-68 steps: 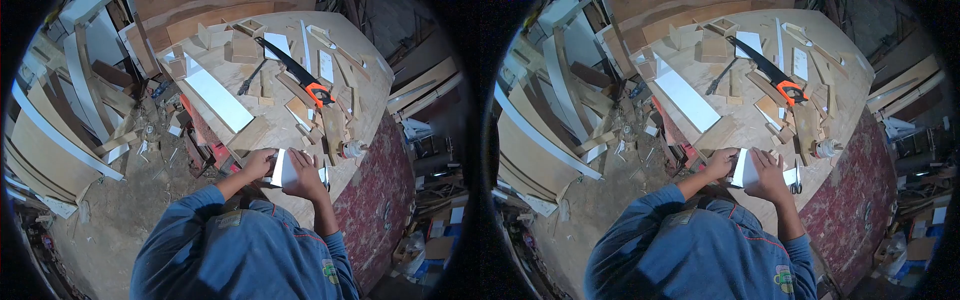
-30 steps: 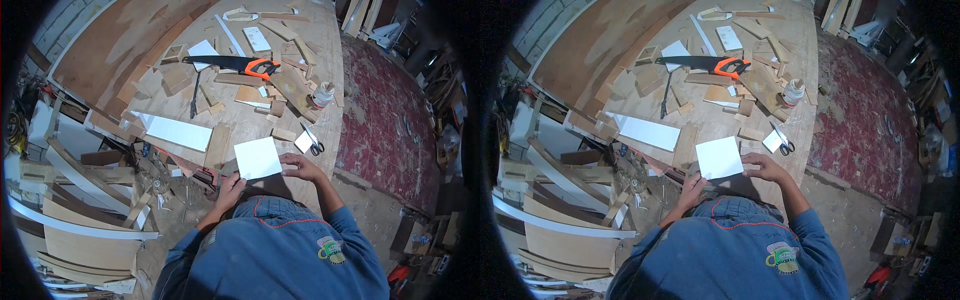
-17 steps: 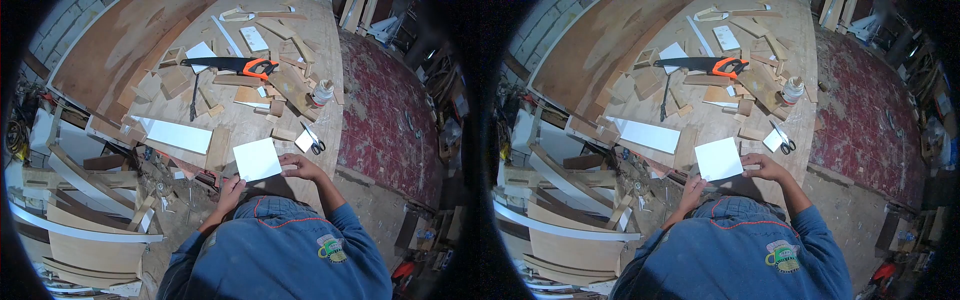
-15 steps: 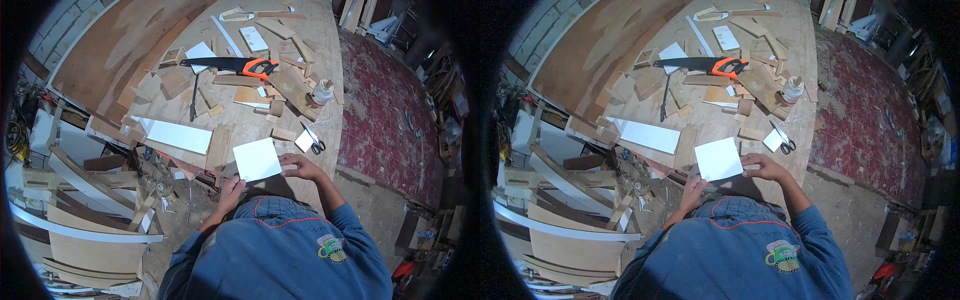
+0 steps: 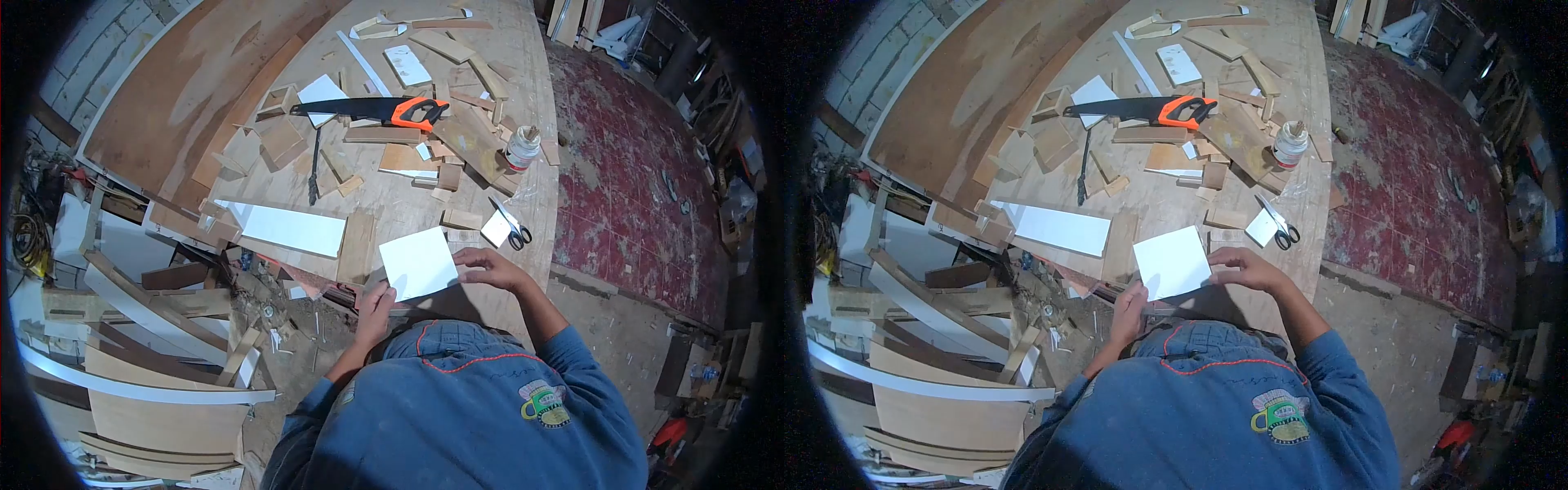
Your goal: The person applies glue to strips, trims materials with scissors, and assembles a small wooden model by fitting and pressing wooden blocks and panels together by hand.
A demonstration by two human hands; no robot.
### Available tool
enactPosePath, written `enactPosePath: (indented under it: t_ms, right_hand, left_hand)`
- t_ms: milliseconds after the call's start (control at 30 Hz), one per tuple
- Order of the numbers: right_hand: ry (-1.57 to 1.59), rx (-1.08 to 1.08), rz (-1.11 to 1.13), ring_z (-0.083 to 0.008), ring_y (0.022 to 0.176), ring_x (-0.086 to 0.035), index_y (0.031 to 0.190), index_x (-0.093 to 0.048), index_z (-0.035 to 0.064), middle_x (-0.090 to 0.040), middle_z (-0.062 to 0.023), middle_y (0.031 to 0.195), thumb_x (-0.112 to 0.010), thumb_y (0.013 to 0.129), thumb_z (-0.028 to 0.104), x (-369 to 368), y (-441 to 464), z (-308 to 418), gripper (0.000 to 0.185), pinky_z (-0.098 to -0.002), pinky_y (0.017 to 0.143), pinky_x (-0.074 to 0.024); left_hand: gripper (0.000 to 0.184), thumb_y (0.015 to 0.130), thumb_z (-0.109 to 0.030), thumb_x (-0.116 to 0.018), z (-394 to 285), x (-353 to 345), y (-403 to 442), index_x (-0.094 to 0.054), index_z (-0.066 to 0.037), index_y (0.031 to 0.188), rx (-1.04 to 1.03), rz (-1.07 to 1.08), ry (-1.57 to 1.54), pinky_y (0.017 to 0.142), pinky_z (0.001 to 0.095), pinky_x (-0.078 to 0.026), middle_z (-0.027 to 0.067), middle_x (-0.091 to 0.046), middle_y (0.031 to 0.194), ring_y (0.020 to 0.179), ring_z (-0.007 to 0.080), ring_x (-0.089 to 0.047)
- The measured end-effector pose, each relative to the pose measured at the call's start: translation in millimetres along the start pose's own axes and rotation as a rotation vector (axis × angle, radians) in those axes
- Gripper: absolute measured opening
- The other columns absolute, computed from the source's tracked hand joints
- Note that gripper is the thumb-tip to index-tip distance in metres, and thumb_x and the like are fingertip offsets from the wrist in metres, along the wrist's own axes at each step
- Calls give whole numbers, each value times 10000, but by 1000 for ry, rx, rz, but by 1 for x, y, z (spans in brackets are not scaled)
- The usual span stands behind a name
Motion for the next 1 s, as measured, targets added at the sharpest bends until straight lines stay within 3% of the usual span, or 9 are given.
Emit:
enactPosePath:
  t_ms: [67, 167, 267, 500, 600, 667, 767, 900, 1000]
  right_hand:
    - [108, -42, -41, -168, 969, -584, 948, -694, 6, -647, -105, 1008, -718, 792, 176, 1, 5, -5, 232, -280, 830, -458]
    - [-207, -76, -249, -114, 675, -590, 872, -703, 12, -654, -50, 726, -673, 825, 330, 11, 18, -20, 323, -267, 631, -464]
    - [-303, -216, -247, -110, 722, -598, 899, -695, 17, -663, -57, 787, -671, 836, 271, 8, 24, -11, 263, -262, 665, -463]
    - [-237, -211, -268, -88, 673, -561, 939, -686, 8, -635, -35, 757, -672, 821, 285, 7, 27, -19, 301, -234, 609, -433]
    - [-212, 55, -506, -103, 571, -510, 901, -673, 6, -597, -24, 673, -685, 780, 353, 14, 30, 1, 367, -238, 570, -422]
    - [-325, 70, -503, -133, 616, -561, 1047, -663, 46, -630, -72, 731, -680, 782, 334, 14, 36, 12, 391, -257, 605, -452]
    - [-357, -32, -442, -162, 668, -605, 1082, -671, 92, -654, -117, 769, -662, 797, 319, 11, 46, 12, 364, -278, 628, -472]
    - [-377, 64, -452, -188, 672, -622, 1035, -694, 106, -671, -139, 815, -647, 808, 308, 10, 54, 1, 308, -289, 619, -474]
    - [-316, 11, -470, -193, 666, -621, 979, -710, 90, -669, -133, 805, -639, 813, 299, 12, 55, -3, 276, -291, 613, -471]
  left_hand:
    - [239, 934, -193, -496, -2, 0, 5, -599, 22, 928, 119, -18, -55, 647, 232, -382, -6, -533, 785, 729, 62, -446]
    - [246, 938, -234, -503, -4, -3, 14, -627, -25, 969, 190, -94, -88, 614, 195, -367, -22, -594, 810, 687, 32, -469]
    - [260, 931, -226, -530, 6, 0, 21, -629, 13, 955, 179, -94, -106, 588, 209, -397, -19, -548, 755, 664, 39, -470]
    - [236, 922, -214, -543, -6, -4, 20, -638, 0, 953, 211, -117, -160, 541, 198, -417, -29, -546, 728, 640, 37, -484]
    - [228, 922, -207, -539, -1, -2, 19, -640, -5, 955, 244, -138, -190, 505, 201, -452, -27, -546, 733, 644, 37, -503]
    - [232, 936, -228, -511, 7, 2, 20, -635, -33, 942, 212, -69, -27, 586, 214, -388, -31, -598, 784, 678, 32, -509]
    - [236, 937, -229, -507, -4, -4, 18, -632, -29, 950, 240, -98, -114, 589, 213, -393, -24, -608, 802, 690, 34, -523]
    - [233, 938, -221, -504, 2, -3, 20, -629, -24, 956, 170, -100, -63, 603, 212, -406, -16, -609, 809, 696, 38, -527]
    - [232, 939, -212, -502, 4, -5, 18, -626, -18, 961, 290, -112, -170, 630, 215, -426, -4, -612, 818, 708, 45, -537]
Point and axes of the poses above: each hand's wrist, its own y-axis towards the middle knuckle, its own x-axis out of the back of the hand, z = x × y, the point moved 6 cm from there along y, towards the middle knuckle
